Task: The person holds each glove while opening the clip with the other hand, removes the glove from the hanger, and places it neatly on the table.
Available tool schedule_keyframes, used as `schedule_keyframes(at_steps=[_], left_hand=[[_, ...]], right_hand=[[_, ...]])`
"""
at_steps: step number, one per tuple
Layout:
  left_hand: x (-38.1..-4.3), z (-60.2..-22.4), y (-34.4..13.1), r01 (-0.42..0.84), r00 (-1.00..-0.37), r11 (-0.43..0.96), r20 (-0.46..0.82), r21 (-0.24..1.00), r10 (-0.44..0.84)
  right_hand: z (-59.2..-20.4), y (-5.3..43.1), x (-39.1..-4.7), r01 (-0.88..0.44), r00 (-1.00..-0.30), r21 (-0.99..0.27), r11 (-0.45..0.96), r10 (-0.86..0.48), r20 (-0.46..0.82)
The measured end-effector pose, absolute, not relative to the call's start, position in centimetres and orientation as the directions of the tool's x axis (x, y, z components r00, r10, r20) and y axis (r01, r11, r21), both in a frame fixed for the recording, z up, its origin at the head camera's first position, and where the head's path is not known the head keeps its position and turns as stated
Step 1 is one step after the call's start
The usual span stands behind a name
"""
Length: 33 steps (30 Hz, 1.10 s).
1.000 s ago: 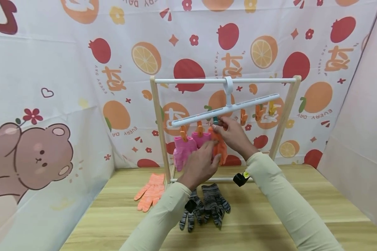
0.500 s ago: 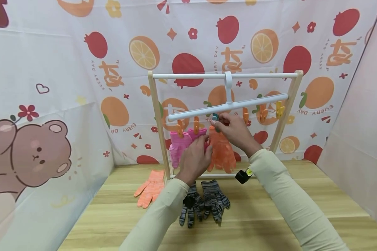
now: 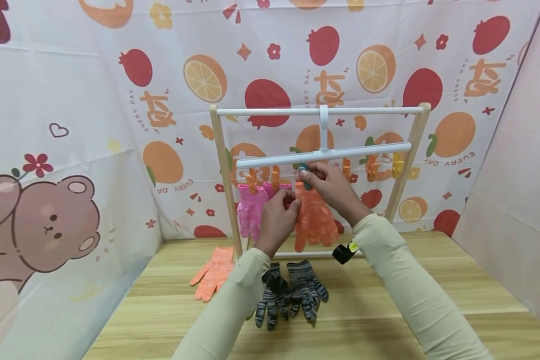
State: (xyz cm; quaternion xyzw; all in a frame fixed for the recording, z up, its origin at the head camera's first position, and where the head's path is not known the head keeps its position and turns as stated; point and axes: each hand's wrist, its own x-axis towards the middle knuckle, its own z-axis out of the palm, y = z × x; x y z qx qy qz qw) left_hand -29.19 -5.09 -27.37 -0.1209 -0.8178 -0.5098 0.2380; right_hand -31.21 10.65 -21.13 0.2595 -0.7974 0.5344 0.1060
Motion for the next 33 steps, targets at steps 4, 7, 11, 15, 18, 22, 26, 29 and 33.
schedule_keyframes(at_steps=[4, 7, 11, 15, 18, 22, 26, 29, 33], left_hand=[[-29.05, -27.10, -5.10, 0.451, -0.855, 0.443, 0.518, 0.775, -0.034], [-28.99, -26.95, -5.02, 0.455, -0.855, 0.453, 0.518, 0.767, -0.019], [-28.89, -26.92, -4.98, 0.451, -0.859, 0.459, 0.512, 0.765, -0.008], [-28.85, -26.90, -4.97, 0.455, -0.859, 0.450, 0.512, 0.768, -0.005], [-28.79, -26.89, -4.96, 0.455, -0.861, 0.444, 0.509, 0.772, -0.003], [-28.69, -26.84, -5.08, 0.454, -0.863, 0.434, 0.505, 0.778, -0.001], [-28.62, -26.95, -5.21, 0.453, -0.868, 0.420, 0.497, 0.786, 0.006], [-28.59, -27.05, -5.32, 0.455, -0.870, 0.407, 0.493, 0.792, 0.014], [-28.42, -27.22, -5.53, 0.444, -0.882, 0.391, 0.471, 0.806, 0.029]], right_hand=[[-21.21, 10.61, -31.35, -0.512, -0.844, -0.831, 0.218, -0.309, 0.439], [-21.37, 10.73, -31.45, -0.506, -0.849, -0.837, 0.207, -0.289, 0.442], [-21.52, 10.67, -31.31, -0.505, -0.854, -0.841, 0.194, -0.256, 0.454], [-21.54, 10.51, -31.15, -0.513, -0.849, -0.844, 0.156, -0.242, 0.470], [-21.58, 10.47, -31.13, -0.516, -0.847, -0.845, 0.141, -0.232, 0.478], [-21.60, 10.30, -31.06, -0.514, -0.850, -0.847, 0.137, -0.213, 0.482], [-21.69, 10.08, -30.91, -0.512, -0.854, -0.847, 0.142, -0.191, 0.484], [-21.76, 9.95, -30.90, -0.520, -0.851, -0.841, 0.148, -0.177, 0.495], [-21.91, 9.86, -30.99, -0.521, -0.852, -0.839, 0.155, -0.151, 0.501]])
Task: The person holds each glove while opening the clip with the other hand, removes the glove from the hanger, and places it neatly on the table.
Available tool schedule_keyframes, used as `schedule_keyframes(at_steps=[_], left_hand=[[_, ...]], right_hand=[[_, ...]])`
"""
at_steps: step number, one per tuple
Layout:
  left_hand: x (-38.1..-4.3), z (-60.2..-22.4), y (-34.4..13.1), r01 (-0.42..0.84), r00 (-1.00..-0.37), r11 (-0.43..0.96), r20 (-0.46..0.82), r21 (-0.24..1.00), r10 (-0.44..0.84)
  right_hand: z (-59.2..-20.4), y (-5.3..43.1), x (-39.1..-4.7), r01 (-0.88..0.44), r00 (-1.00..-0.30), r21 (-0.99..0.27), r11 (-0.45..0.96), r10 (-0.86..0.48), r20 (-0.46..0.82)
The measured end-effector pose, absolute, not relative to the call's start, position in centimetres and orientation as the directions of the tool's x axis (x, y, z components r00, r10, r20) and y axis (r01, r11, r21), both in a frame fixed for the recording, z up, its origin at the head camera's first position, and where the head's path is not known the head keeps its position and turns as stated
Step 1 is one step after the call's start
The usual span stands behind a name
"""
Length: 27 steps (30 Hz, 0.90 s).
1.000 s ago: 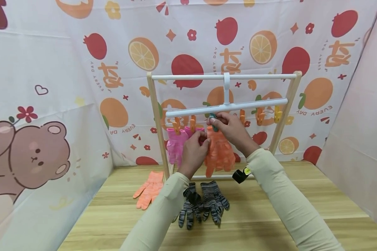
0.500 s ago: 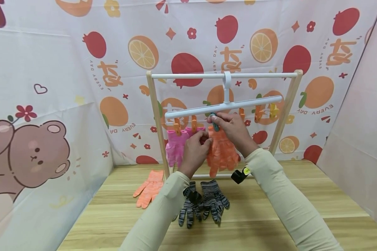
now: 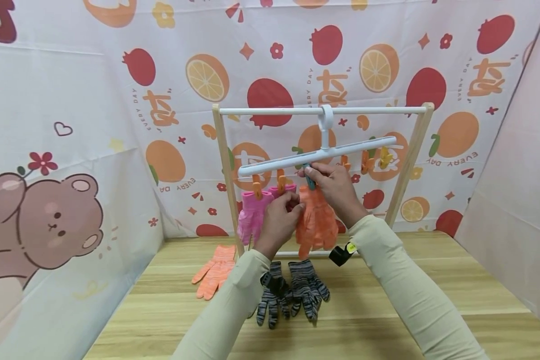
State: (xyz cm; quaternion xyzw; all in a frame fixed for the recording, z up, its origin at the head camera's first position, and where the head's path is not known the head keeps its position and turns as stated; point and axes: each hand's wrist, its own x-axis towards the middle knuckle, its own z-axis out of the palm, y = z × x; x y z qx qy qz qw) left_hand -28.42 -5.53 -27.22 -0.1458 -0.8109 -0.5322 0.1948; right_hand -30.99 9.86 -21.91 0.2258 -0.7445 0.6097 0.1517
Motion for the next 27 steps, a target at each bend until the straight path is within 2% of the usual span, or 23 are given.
schedule_keyframes(at_steps=[12, 27], left_hand=[[-27.7, -27.7, -6.4, 0.460, -0.877, 0.404, 0.474, 0.790, 0.072], [-26.8, -27.9, -8.0, 0.487, -0.865, 0.378, 0.495, 0.787, 0.085]], right_hand=[[-21.9, 9.9, -30.8, -0.478, -0.878, -0.863, 0.162, -0.115, 0.465], [-21.9, 9.8, -31.0, -0.499, -0.867, -0.848, 0.180, -0.108, 0.487]])
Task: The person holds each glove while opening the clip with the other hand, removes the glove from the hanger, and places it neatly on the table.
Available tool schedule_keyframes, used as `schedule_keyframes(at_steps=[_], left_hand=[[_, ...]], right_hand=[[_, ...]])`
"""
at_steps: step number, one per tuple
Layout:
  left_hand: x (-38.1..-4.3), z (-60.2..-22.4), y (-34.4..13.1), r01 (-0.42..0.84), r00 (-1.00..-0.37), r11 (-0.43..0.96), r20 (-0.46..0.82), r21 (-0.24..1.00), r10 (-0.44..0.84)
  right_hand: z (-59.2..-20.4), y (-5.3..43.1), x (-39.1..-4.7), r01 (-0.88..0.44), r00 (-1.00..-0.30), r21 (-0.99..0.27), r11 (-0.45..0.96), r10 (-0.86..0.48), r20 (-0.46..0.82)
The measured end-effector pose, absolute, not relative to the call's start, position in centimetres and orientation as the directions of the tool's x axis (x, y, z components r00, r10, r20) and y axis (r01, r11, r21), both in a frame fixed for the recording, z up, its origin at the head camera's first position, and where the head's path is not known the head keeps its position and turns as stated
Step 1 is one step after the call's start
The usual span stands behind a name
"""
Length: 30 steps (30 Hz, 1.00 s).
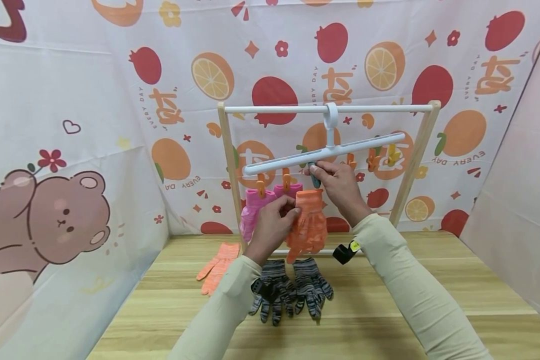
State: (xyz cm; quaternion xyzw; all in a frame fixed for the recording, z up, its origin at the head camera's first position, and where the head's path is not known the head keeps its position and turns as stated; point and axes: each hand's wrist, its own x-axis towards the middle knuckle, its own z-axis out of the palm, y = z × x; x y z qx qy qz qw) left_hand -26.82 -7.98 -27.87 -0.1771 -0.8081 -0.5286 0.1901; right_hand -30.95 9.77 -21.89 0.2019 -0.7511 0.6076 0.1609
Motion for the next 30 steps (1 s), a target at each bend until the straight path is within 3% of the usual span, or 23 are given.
schedule_keyframes(at_steps=[12, 30], left_hand=[[-26.3, -27.8, -9.3, 0.505, -0.860, 0.356, 0.494, 0.786, 0.127], [-25.7, -27.9, -11.6, 0.473, -0.870, 0.414, 0.486, 0.778, 0.083]], right_hand=[[-21.9, 10.1, -31.0, -0.470, -0.882, -0.854, 0.223, -0.086, 0.463], [-22.0, 10.0, -31.0, -0.467, -0.883, -0.856, 0.221, -0.069, 0.464]])
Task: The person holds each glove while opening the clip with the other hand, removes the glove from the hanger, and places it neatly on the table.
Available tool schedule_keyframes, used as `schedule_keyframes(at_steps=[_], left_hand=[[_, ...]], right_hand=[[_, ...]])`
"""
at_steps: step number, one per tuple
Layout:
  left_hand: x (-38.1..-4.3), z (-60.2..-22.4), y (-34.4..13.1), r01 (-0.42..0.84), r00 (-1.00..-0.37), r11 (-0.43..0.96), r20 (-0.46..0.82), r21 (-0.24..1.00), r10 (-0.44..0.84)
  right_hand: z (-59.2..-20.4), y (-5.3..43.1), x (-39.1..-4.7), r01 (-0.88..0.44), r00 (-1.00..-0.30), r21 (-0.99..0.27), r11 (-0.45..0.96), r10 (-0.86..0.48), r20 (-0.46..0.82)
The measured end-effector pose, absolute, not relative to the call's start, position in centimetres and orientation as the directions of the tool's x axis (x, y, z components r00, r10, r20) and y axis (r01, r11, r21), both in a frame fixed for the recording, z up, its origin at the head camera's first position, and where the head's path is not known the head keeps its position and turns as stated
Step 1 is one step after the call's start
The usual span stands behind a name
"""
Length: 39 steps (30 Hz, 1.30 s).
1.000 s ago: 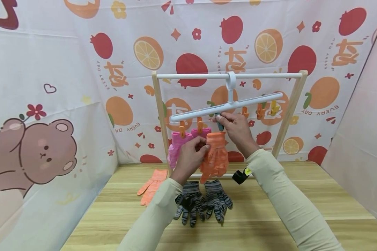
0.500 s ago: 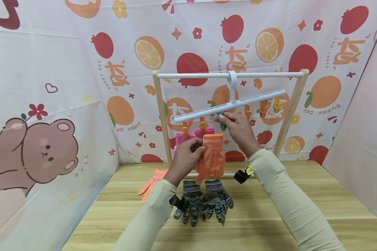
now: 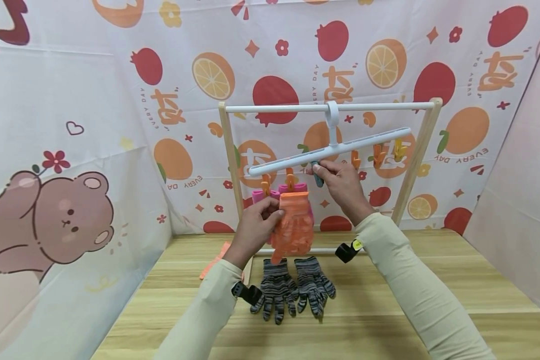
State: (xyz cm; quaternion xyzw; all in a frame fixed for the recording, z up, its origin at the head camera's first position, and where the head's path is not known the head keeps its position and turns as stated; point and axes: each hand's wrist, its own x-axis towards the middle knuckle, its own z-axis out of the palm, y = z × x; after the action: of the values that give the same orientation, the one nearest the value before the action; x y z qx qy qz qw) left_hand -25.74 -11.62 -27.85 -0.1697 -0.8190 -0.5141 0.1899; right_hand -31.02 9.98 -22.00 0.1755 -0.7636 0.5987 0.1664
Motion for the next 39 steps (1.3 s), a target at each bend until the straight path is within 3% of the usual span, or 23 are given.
schedule_keyframes(at_steps=[39], left_hand=[[-25.3, -28.4, -14.9, 0.472, -0.872, 0.395, 0.484, 0.788, 0.077]], right_hand=[[-22.0, 10.4, -31.0, -0.456, -0.889, -0.859, 0.231, -0.075, 0.452]])
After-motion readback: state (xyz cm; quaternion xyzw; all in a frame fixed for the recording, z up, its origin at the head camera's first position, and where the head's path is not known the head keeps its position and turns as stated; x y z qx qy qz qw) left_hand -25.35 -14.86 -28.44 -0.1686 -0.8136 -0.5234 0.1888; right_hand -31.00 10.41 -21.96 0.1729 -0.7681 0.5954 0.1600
